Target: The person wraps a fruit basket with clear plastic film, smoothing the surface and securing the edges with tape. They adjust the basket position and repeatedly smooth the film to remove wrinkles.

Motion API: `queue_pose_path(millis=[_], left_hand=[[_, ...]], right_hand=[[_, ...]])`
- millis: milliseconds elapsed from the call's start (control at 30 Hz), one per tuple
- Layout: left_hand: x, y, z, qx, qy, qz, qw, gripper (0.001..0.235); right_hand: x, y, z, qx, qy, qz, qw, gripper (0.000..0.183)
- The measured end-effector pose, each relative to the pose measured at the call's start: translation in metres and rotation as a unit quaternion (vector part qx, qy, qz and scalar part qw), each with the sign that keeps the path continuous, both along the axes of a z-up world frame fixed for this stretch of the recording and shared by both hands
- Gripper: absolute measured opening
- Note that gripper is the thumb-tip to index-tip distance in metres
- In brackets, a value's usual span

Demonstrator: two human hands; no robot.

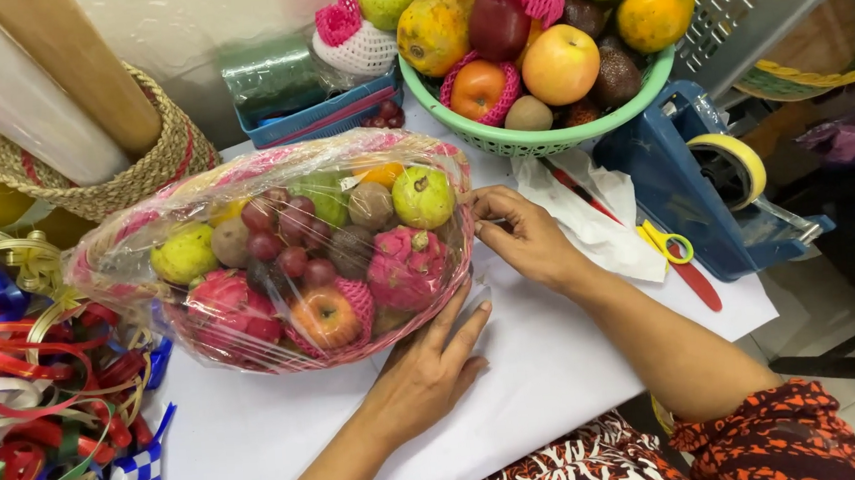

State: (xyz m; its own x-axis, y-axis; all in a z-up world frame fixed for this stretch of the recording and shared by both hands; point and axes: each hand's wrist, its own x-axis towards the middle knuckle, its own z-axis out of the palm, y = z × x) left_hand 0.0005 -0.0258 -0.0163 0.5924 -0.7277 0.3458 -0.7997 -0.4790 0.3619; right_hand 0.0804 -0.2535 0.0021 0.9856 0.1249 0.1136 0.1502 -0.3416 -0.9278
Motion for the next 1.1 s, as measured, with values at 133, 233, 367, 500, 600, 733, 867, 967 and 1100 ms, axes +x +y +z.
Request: queue_pose_path(millis=[133,233,367,500,600,733,867,967,1100], left_hand=[[-0.001,-0.002,0.006,-0.009,-0.003,-0.007,1.000,0.062],[-0.002,-0.009,0.011,-0.006,-0.040,-0.002,0.999,0.059],[-0.002,-0.018,0.013,0.039,-0.037,0.030,0.998,0.072],[0.004,-0.022,0.013,0.038,-0.038,0.020,0.998,0.074],[0.007,-0.025,0.009,0.036,-0.012,0.032,0.999,0.082],[0.010,-0.025,0.014,0.005,0.017,0.020,1.000,0.084],[0.012,-0.026,0.013,-0.018,0.066,-0.001,0.998,0.082],[0.013,-0.025,0.015,-0.029,0.064,0.000,0.998,0.079],[0.017,-0.026,0.010,-0.040,0.079,0.007,0.996,0.078]], right_hand=[[0.001,0.002,0.002,-0.003,0.026,-0.015,1.000,0.008],[0.006,-0.001,-0.009,0.085,0.105,-0.004,0.991,0.014],[0.012,-0.006,-0.020,0.136,0.093,0.028,0.986,0.010],[0.008,0.000,-0.010,0.083,0.071,0.015,0.994,0.012],[0.008,0.001,-0.013,0.072,0.064,0.006,0.995,0.012],[0.011,-0.002,-0.016,0.080,0.057,0.017,0.995,0.013],[0.012,-0.012,-0.010,0.142,0.107,0.068,0.982,0.025],[0.012,-0.015,-0.004,0.145,0.131,0.079,0.978,0.029],[0.009,-0.012,-0.001,0.117,0.101,0.103,0.983,0.036]])
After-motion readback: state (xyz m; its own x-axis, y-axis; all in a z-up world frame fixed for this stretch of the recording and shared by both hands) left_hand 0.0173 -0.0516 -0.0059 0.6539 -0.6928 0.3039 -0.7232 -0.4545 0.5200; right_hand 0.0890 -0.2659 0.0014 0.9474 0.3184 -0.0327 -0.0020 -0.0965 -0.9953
